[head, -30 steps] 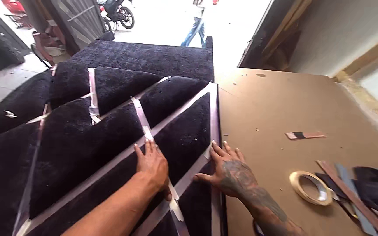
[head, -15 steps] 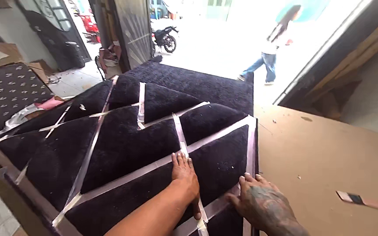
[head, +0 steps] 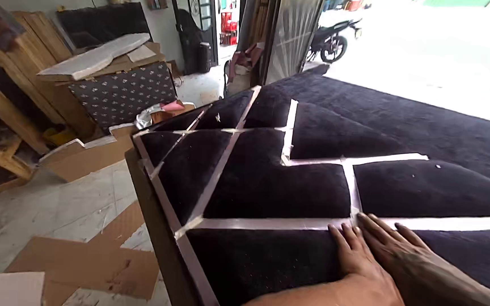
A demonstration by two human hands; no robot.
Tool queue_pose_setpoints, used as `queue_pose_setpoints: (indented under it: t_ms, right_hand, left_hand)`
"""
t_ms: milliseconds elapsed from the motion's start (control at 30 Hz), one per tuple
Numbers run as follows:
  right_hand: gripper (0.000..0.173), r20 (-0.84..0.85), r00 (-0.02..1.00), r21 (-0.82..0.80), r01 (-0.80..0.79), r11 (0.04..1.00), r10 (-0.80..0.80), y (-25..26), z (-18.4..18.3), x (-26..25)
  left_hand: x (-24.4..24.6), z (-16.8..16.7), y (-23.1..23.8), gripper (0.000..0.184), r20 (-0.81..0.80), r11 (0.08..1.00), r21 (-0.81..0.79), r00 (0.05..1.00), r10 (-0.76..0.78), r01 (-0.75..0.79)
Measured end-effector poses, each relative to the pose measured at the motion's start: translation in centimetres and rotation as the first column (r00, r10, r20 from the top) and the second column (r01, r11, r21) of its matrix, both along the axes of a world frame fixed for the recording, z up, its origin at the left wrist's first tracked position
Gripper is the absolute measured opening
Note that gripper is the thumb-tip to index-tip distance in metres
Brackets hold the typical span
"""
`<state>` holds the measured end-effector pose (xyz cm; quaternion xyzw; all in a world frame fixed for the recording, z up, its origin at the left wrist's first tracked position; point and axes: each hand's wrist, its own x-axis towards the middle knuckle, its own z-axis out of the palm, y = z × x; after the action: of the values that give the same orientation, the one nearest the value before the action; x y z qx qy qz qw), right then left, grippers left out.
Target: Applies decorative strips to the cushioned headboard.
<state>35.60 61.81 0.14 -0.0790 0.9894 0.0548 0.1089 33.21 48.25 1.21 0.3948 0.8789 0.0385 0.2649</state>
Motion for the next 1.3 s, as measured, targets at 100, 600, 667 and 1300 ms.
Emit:
queue_pose_setpoints:
  t_ms: [100,600,667,1300]
  right_hand:
    - [0.083,0.203,0.964,0.067,0.161,0.985,-0.171,-3.4,4.6,-0.4]
    - [0.048,0.264,0.75,-0.614,-0.354,-0.705,-0.606,-11.5,-1.9,11.3]
    - [0.051,0.274,0.683,-0.584,-0.441,-0.681,-0.677,-11.6,-2.0,10.3]
    - [0.053,0.064,0.288,-0.946,-0.287,-0.15,-0.956,-13.0,-2.0,9.4]
  left_hand:
    - [0.0,0.9,-1.3,0.086,0.054,0.999,0.04,0.998,-0.019,0.016]
    - [5.2,-2.0,-9.5,0.055,-0.491,0.843,0.406,0.862,-0.126,0.354]
    - [6.5,-4.3,-13.9,0.024,-0.519,0.664,0.565,0.837,-0.176,0.49]
    - [10.3,-2.4,-14.6,0.069,-0.187,0.852,0.212,0.875,-0.446,0.479]
